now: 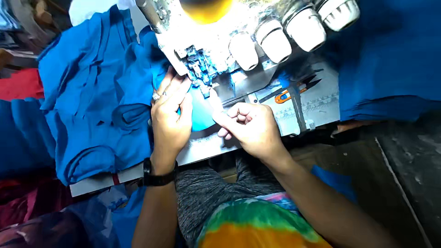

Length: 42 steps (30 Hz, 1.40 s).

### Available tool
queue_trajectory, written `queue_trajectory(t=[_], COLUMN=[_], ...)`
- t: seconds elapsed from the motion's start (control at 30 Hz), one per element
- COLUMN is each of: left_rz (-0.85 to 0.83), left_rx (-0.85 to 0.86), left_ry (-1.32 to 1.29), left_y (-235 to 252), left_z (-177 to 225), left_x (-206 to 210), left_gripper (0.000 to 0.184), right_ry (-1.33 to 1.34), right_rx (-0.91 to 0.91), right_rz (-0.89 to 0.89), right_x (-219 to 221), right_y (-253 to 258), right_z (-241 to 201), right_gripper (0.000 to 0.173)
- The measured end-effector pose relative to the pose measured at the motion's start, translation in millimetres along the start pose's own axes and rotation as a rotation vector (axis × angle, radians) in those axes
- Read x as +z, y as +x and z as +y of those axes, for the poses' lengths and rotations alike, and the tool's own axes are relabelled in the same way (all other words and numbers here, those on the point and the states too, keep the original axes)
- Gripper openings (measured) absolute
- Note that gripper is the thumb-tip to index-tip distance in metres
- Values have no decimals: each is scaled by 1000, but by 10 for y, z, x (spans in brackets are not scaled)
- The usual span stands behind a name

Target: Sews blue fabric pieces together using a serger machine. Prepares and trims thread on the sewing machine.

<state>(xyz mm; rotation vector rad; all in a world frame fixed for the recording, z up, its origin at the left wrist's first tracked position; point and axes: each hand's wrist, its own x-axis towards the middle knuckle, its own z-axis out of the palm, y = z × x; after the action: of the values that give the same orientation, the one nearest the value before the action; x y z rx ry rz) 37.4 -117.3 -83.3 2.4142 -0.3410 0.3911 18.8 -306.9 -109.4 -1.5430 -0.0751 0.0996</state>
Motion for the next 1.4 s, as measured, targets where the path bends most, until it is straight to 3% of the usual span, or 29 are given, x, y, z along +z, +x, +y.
queue_trajectory(t=[0.17,0.53,0.73,0.8,0.9,1.17,1.4], left_rz=[5,29,75,52,81,53,15], left_rx=[7,13,117,127,165,194,168], left_ry=[-2,-1,153,101,94,83,121], left_y=[148,218,-228,-391,-475,-433,-351], left_z=[-61,-116,197,221,133,92,76], left_x=[40,97,-38,33,127,-3,-32], left_gripper=[28,28,39,42,31,34,38], right_ry=[-126,-95,-324,-317,-340,-449,-474], right_rx=[-31,-44,-302,-459,-585,-664,-626], right_rz=[41,-8,165,134,46,92,85], right_x=[-40,-117,-100,-139,-167,-151,-134], right_y=[7,14,82,140,194,149,171], right_z=[-87,-99,-10,36,92,133,107], right_gripper=[20,27,22,22,10,10,12])
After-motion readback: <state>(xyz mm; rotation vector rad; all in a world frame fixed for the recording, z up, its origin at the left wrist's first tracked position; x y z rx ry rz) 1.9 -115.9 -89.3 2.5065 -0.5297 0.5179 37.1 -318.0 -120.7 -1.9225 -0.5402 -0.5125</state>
